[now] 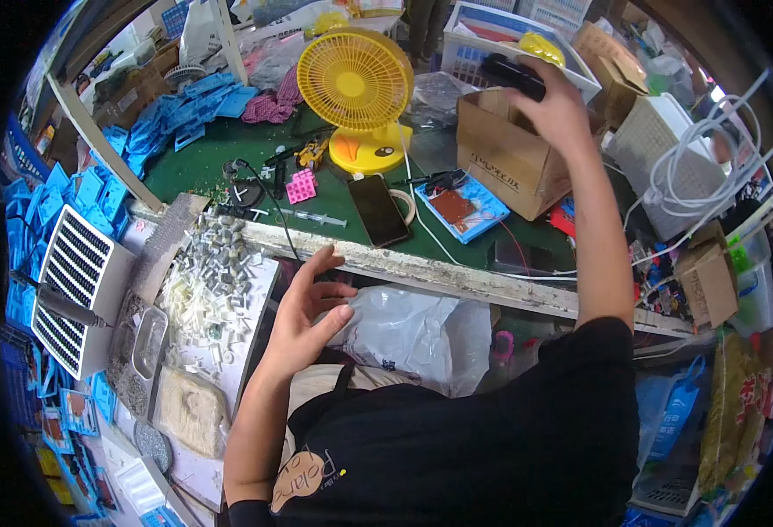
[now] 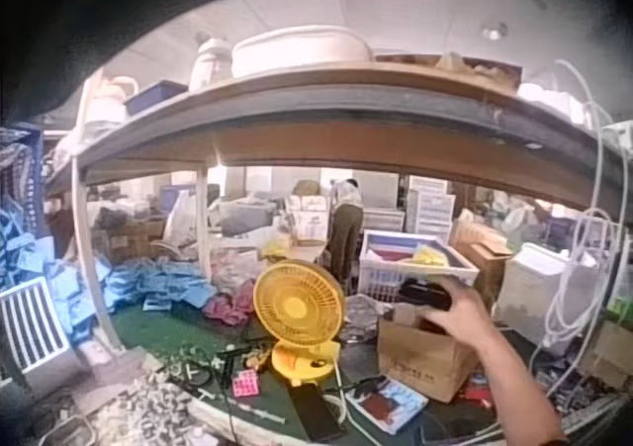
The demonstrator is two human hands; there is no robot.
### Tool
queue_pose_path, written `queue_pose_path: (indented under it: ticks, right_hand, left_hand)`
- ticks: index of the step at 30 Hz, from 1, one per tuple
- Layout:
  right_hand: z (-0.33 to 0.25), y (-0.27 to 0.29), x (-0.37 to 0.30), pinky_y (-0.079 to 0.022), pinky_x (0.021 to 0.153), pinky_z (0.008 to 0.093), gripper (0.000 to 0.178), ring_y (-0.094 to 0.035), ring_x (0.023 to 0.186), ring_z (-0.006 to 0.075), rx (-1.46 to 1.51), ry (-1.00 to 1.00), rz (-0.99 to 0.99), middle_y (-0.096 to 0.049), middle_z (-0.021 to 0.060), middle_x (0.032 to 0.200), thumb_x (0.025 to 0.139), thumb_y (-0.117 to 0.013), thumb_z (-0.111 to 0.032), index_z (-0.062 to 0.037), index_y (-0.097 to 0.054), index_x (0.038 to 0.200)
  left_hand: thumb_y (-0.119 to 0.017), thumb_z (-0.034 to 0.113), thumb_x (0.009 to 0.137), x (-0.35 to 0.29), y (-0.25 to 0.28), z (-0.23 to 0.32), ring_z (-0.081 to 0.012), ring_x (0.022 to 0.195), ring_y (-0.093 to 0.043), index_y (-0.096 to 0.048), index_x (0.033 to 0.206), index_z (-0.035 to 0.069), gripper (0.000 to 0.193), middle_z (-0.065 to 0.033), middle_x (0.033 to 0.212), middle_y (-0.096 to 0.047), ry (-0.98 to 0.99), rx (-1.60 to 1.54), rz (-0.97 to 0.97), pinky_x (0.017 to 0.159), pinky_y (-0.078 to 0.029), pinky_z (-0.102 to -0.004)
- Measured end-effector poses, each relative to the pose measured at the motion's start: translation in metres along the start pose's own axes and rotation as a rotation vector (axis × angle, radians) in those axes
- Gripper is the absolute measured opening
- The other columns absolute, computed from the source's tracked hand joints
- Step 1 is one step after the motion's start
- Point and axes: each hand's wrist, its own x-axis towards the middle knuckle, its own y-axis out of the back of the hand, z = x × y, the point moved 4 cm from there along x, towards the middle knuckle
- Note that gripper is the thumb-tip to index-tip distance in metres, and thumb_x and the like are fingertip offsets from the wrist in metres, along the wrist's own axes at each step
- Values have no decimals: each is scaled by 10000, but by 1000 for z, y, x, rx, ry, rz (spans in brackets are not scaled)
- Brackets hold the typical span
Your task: Soldering components onto a circuit board and assembling a blue plastic device casing using an electric screwdriver.
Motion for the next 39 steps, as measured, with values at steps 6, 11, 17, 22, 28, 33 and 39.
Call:
queue_pose_path:
  ticks: [6,11,17,22,28,33,39]
  right_hand:
    - [119,-38,38,-491,1023,405,730,-661,1180,342,-305,-187,-391,-701,224,1221,761,-810,-454,-34,-634,1332]
    - [120,-42,27,-494,1020,389,678,-660,1177,338,-280,-255,-224,-704,218,1212,799,-785,-450,-31,-642,1312]
    - [-48,-99,-61,-494,996,412,500,-639,1158,335,187,110,-467,-680,193,1208,834,-768,-327,-32,-645,1218]
    - [-38,-167,-161,-511,903,427,556,-634,1023,346,-159,182,-685,-668,190,1002,743,-815,-363,-30,-614,1140]
    - [-34,-195,-106,-507,906,456,346,-626,1019,354,100,85,-584,-687,174,1006,767,-771,-276,-65,-688,1028]
    - [-7,-282,-62,-541,849,481,217,-656,990,356,-241,208,-612,-722,130,970,801,-714,-194,-100,-722,996]
    - [-18,-289,-55,-545,801,511,152,-660,938,377,-315,339,-484,-688,155,953,838,-663,-189,-101,-725,946]
  left_hand:
    - [-716,114,949,-22,3,-12,-175,1102,-630,-435,1489,24,615,-127,1400,-532,8,42,53,949,-534,-343]
    - [-697,98,957,-39,16,-18,-174,1094,-633,-475,1458,15,555,-128,1381,-548,65,30,78,935,-535,-331]
    - [-683,79,954,-40,17,-35,-172,1063,-643,-504,1419,-5,506,-133,1356,-564,90,12,104,888,-542,-315]
    - [-699,79,932,-44,15,-42,-169,1026,-661,-543,1376,-5,478,-134,1322,-578,117,-38,115,870,-547,-307]
    - [-684,77,942,-51,28,-59,-163,1025,-661,-558,1355,-5,440,-127,1304,-592,152,-90,188,862,-548,-301]
    - [-681,88,949,-44,19,-55,-150,1011,-662,-575,1332,3,406,-111,1264,-610,125,-100,167,847,-544,-292]
    - [-691,134,958,-68,41,-59,-164,1009,-657,-601,1304,-2,383,-104,1216,-652,48,22,263,856,-541,-306]
